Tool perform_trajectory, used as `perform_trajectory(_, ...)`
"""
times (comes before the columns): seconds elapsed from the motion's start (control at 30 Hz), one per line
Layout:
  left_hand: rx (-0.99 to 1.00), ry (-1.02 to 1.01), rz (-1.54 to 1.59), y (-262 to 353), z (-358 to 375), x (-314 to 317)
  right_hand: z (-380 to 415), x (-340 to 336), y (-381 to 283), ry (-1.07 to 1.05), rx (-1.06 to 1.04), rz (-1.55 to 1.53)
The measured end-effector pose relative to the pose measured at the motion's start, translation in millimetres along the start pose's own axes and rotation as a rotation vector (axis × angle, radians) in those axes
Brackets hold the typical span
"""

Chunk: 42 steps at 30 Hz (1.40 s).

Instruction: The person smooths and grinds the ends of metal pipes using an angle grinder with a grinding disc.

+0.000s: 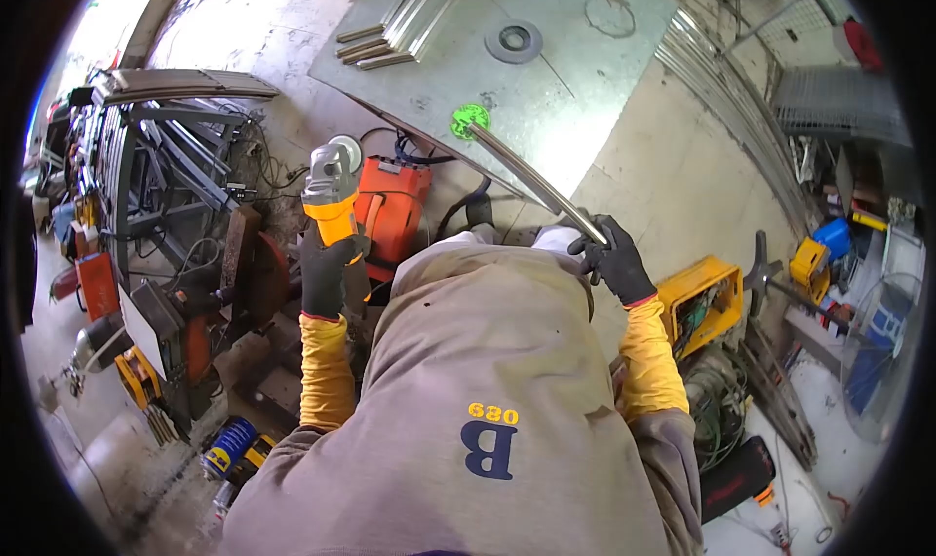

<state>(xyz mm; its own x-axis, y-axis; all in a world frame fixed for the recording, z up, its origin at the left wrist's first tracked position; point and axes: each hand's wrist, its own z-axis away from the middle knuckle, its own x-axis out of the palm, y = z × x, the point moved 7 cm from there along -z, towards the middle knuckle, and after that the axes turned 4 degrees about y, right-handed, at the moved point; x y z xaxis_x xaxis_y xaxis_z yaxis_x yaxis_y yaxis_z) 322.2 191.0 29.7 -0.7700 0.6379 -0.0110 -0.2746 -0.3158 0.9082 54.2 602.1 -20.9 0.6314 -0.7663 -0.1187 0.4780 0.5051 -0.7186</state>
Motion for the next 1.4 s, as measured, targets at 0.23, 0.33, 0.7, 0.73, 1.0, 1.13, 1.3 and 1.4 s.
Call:
perform_trajectory(0.23, -0.057, -0.103, -0.184, -3, -10, 33, 4, 21, 28, 0.043, -0.111, 0.034)
perform_trajectory(0.33, -0.011, -0.169, -0.324, 16, -22, 57, 15, 35, 4, 0.182, -0.376, 0.358)
perform_trajectory(0.7, -0.011, -0.291, -0.513, 34, -49, 81, 22, 52, -2, 0.323, -0.661, 0.789)
perform_trajectory(0.73, -0.002, -0.296, -0.540, 36, -50, 83, 22, 55, -2, 0.305, -0.621, 0.800)
perform_trajectory(1.0, 0.038, -0.295, -0.633, 38, -51, 86, 33, 67, -14, 0.307, -0.614, 0.819)
perform_trajectory(1.13, 0.012, -0.297, -0.590, 39, -50, 87, 34, 67, -16, 0.314, -0.637, 0.805)
perform_trajectory(1.3, 0.021, -0.308, -0.591, 41, -51, 89, 33, 66, -15, 0.322, -0.651, 0.819)
perform_trajectory(1.4, 0.003, -0.311, -0.591, 43, -50, 90, 33, 65, -14, 0.326, -0.643, 0.821)
